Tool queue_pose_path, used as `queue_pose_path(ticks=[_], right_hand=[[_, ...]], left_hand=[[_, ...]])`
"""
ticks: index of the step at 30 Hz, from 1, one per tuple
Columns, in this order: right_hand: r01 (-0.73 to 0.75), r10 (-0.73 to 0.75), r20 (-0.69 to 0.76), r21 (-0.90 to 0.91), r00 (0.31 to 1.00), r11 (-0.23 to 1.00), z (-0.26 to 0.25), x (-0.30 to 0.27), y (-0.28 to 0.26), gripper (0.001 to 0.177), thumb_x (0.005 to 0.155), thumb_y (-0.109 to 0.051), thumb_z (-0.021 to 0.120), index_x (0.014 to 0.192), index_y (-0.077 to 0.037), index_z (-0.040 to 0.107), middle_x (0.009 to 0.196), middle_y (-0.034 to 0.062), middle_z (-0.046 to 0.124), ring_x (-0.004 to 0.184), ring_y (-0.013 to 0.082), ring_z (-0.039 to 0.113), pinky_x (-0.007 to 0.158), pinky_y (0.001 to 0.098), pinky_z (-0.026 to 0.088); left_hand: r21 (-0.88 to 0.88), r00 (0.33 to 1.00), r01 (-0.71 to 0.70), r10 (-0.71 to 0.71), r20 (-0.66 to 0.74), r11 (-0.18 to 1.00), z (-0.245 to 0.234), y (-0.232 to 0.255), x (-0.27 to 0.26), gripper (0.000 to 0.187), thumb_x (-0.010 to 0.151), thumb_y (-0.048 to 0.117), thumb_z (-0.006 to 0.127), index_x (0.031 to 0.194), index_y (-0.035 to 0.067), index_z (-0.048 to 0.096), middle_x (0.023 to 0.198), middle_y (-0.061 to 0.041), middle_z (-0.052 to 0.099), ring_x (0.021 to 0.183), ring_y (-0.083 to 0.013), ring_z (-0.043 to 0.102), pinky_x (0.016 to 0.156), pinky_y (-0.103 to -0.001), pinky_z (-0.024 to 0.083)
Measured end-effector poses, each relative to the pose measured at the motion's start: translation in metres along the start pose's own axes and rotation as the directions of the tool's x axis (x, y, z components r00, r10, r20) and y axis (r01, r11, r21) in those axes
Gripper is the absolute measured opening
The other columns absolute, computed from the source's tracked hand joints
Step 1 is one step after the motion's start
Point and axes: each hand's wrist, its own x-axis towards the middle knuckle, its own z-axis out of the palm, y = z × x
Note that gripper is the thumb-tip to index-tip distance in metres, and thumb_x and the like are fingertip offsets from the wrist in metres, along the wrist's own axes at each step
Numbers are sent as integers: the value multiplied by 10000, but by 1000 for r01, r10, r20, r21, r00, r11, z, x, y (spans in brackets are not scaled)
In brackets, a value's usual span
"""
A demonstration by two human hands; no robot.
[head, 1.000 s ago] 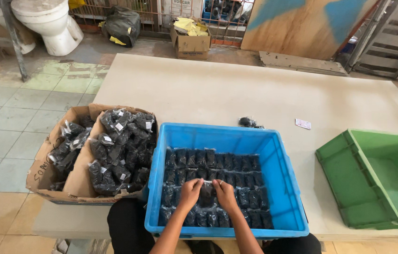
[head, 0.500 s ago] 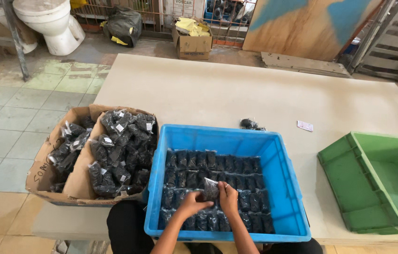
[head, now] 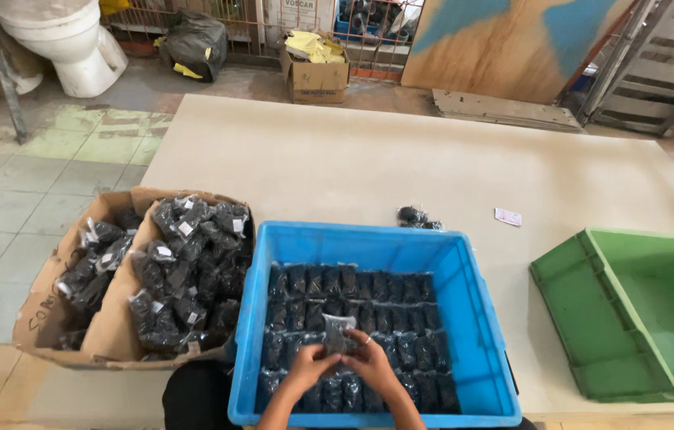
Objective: The person picks up small bagged items from a blue crate, holds them to the center of the frame, and then places them into a cardboard box.
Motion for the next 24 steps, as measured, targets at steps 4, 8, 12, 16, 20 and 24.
queue_pose_path(ticks=[4,8,12,16,20,24], right_hand=[[-66,76,95,-103,993,993,-20,5,-1,763,632,-50,763,1284,-104,371,1063,156,616,943,198,617,784,337,551],[-41,43,1,-297,999,954,-47,31,9,877,500,-36,817,1275,-123,417,1238,59,488,910,142,599,697,265,525],[-19,16,-10,-627,1000,779,-76,66,8,920,556,-322,819,1322,-153,337,1201,85,429,1067,215,500,743,306,547],[35,-71,-26,-670,997,742,-113,112,38,926,515,-274,829,1312,-168,372,1263,154,424,1161,282,461,918,349,397],[58,-135,-53,-706,989,706,-131,155,57,772,541,-148,734,1257,-128,446,1219,136,501,1126,294,495,893,356,408],[-26,-96,-145,-669,985,743,-145,189,100,855,473,-131,820,1249,-134,461,1157,156,556,1062,244,562,884,290,452]], left_hand=[[297,984,-20,-34,175,955,6,7,7,167,724,164,678,873,89,667,757,33,633,696,-31,515,607,-181,402],[367,940,-166,35,340,915,18,12,48,327,694,80,621,1020,104,621,1006,21,653,938,-53,573,838,-208,436],[499,936,-273,107,336,822,40,6,104,287,634,146,647,918,121,617,903,60,651,818,-16,530,704,-212,438],[682,971,-228,108,215,695,63,11,150,310,605,214,680,909,173,634,884,8,661,853,-122,580,713,-276,451],[900,981,-160,170,99,404,72,-11,202,405,689,341,698,1006,131,561,922,-168,553,887,-340,544,779,-404,452],[944,991,-99,115,65,315,68,-4,222,433,766,266,633,1161,152,498,1307,-54,360,1256,-265,264,988,-443,280]])
